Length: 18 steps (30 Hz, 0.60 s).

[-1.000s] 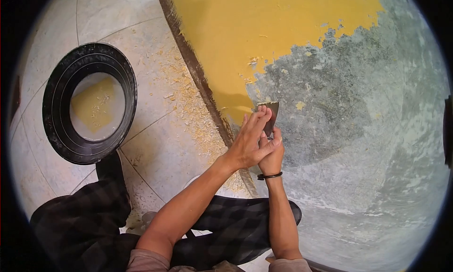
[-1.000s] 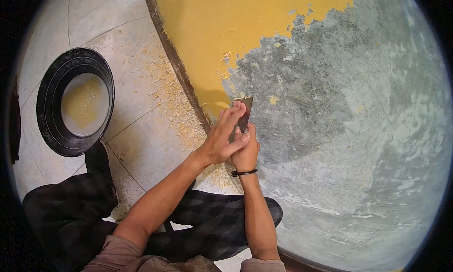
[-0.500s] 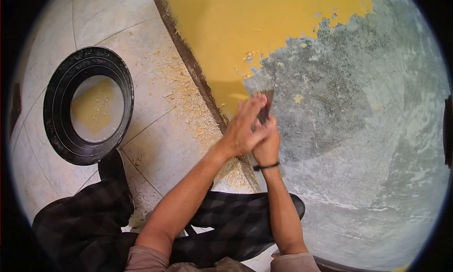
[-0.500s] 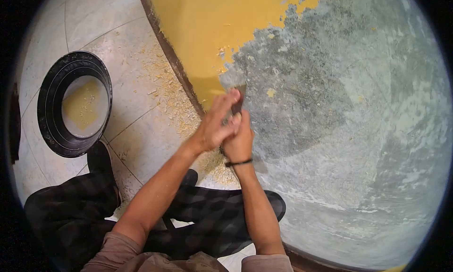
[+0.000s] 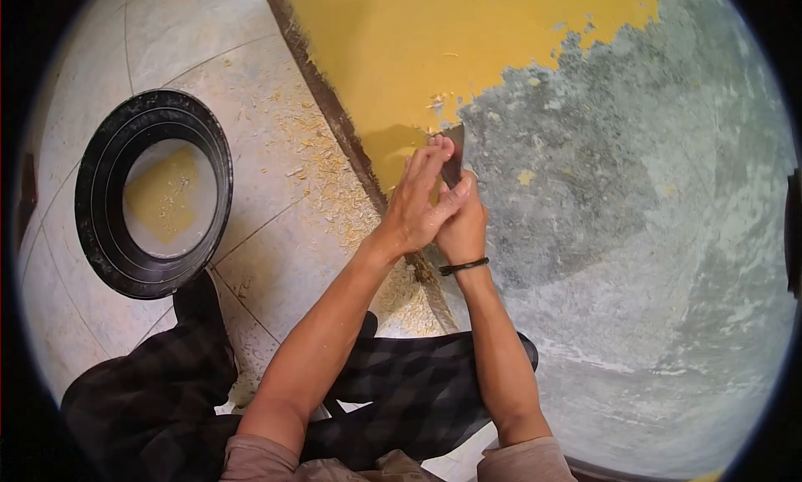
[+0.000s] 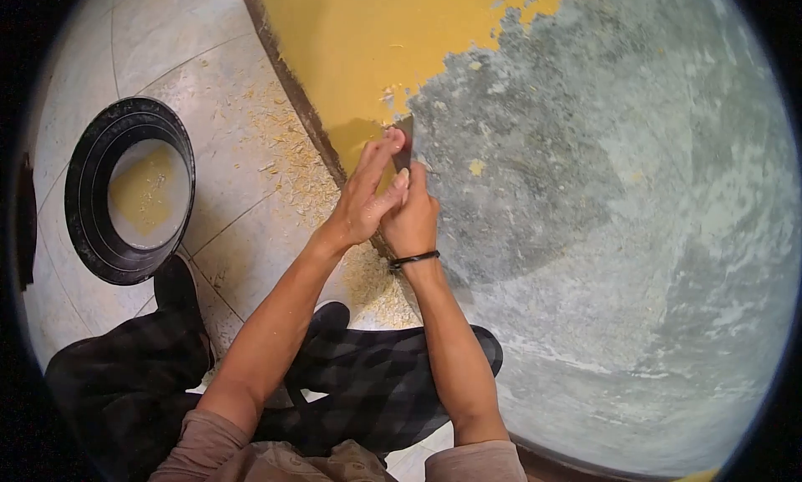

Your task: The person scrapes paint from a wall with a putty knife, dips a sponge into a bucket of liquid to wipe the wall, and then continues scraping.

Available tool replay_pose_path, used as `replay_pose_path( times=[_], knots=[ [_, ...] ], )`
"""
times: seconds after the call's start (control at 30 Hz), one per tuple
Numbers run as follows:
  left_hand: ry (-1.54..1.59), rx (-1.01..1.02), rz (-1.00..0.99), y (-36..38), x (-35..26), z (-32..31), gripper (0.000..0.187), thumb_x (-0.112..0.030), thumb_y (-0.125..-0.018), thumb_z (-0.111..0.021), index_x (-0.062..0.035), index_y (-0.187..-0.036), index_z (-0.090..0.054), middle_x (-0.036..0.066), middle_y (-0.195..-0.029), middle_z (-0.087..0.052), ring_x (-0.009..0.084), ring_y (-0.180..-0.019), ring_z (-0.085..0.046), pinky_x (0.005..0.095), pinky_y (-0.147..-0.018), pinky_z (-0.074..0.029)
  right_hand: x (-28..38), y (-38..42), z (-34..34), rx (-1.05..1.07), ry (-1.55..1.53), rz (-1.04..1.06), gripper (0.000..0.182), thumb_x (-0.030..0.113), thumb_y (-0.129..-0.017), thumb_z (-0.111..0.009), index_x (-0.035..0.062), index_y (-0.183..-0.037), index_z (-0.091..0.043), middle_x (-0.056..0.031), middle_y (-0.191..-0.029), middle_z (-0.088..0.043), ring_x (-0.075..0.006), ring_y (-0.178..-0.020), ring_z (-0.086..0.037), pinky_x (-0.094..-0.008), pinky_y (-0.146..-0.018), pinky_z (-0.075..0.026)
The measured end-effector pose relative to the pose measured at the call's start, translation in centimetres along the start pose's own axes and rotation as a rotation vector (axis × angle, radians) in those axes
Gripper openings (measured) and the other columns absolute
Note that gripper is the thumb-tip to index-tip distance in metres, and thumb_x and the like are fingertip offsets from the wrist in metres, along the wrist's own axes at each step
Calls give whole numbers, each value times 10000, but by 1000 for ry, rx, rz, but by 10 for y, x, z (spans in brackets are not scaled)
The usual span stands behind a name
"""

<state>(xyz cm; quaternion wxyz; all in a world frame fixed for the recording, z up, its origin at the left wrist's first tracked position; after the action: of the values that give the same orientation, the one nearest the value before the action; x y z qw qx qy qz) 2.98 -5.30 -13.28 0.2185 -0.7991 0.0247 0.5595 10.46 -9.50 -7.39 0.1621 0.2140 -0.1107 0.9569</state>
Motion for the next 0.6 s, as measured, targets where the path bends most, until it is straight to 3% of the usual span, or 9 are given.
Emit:
replay_pose_path(
  times=[0.03, 0.2, 0.37, 0.4, 0.47, 0.5, 0.6],
  knots=[
    [-1, -9, -6, 1, -1, -2, 614, -282, -883, -569, 67, -1349, -374, 235, -1391, -378, 360, -1335, -333, 411, -1099, -262, 1, 2, 3, 14, 16, 48, 232, 182, -916, -512, 72, -1115, -463, -272, -820, -615, -476, -837, -605, -461, -640, -492],
    [22, 76, -20, 40, -8, -23, 612, -300, -884, -579, 31, -1360, -383, 237, -1389, -393, 380, -1327, -339, 433, -1103, -244, -22, 50, 22, -6, -17, -15, 255, 176, -917, -516, 67, -1143, -467, -254, -801, -624, -471, -821, -614, -472, -621, -479],
    [-39, 121, 57, 64, -28, -52, 641, -295, -876, -588, 50, -1370, -366, 245, -1396, -369, 390, -1322, -323, 461, -1095, -240, -45, 76, 43, 37, 111, -229, 271, 189, -933, -509, 58, -1168, -482, -230, -847, -655, -419, -821, -652, -424, -642, -504],
    [-42, 120, 54, 62, -26, -53, 641, -295, -876, -588, 50, -1370, -366, 245, -1396, -369, 390, -1322, -323, 461, -1095, -240, -44, 73, 42, 35, 109, -226, 271, 189, -933, -509, 58, -1168, -482, -230, -847, -655, -419, -821, -652, -424, -642, -504],
    [-60, 29, -29, 49, -24, -49, 672, -306, -885, -574, 58, -1394, -329, 242, -1397, -358, 383, -1335, -304, 450, -1101, -234, -31, 54, 31, -75, -13, 89, 266, 156, -923, -525, 47, -1163, -487, -228, -820, -656, -408, -786, -659, -414, -636, -507],
    [-63, 35, -34, 38, -19, -43, 672, -306, -885, -574, 58, -1394, -329, 242, -1397, -358, 383, -1335, -304, 450, -1101, -234, -26, 42, 28, -21, -73, -33, 260, 118, -911, -530, 41, -1154, -479, -238, -781, -641, -434, -768, -643, -429, -616, -496],
    [-85, 82, 24, 17, -17, -21, 669, -308, -892, -560, 53, -1402, -319, 235, -1391, -369, 380, -1335, -309, 433, -1103, -235, -13, 19, 17, -41, 65, 25, 263, 126, -908, -535, 42, -1148, -468, -248, -766, -623, -456, -784, -623, -441, -599, -484]
  ],
)
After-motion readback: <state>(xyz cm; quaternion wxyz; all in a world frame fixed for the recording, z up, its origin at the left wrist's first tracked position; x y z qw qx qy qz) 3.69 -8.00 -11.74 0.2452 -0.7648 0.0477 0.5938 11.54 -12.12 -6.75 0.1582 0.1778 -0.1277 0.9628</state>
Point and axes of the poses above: each hand's wrist, its own y-axis away from the middle knuckle, its own z-axis out of the back of the hand, x = y × z, the point moved 2 cm from there along -y, towards the middle knuckle
